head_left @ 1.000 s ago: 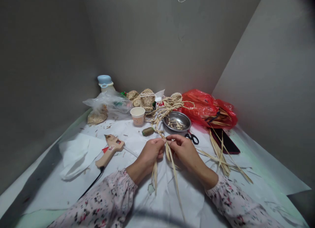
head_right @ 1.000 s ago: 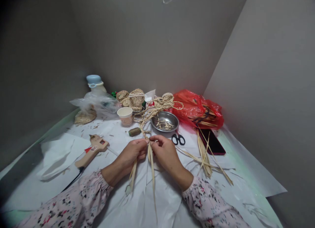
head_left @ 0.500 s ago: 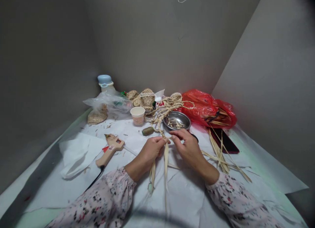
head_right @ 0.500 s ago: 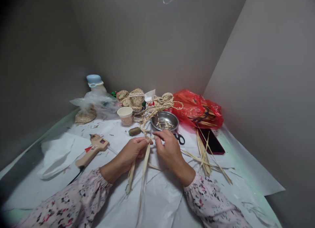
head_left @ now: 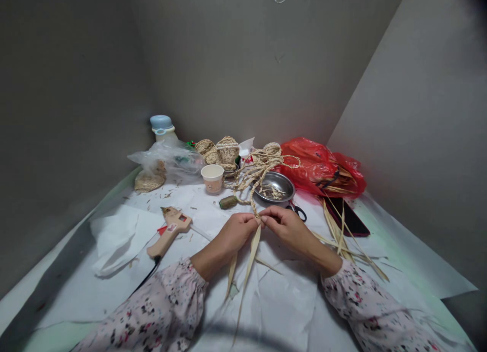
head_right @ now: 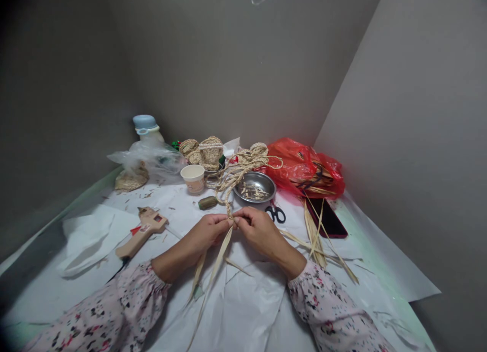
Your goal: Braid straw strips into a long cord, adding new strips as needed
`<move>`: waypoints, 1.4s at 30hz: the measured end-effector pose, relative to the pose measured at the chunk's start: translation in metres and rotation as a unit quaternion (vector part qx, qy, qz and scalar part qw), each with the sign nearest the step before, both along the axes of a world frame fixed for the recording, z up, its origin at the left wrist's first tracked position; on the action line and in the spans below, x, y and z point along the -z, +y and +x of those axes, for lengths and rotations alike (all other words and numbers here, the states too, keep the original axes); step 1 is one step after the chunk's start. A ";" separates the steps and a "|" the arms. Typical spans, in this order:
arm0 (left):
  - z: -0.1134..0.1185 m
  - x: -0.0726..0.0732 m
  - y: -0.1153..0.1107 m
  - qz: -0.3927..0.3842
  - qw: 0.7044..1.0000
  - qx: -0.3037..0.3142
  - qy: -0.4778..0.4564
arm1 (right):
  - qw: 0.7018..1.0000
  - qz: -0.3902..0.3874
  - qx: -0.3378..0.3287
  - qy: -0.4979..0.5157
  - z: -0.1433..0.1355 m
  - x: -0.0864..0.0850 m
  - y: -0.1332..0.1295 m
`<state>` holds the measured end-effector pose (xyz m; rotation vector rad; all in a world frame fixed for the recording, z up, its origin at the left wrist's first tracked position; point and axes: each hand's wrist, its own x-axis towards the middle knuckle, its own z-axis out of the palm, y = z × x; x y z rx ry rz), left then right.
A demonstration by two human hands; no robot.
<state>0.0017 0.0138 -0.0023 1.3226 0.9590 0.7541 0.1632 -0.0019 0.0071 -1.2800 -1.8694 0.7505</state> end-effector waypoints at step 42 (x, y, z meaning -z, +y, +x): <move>-0.003 0.001 0.001 0.231 0.942 -0.040 0.239 | 0.993 0.024 0.066 -0.090 -0.002 0.007 0.000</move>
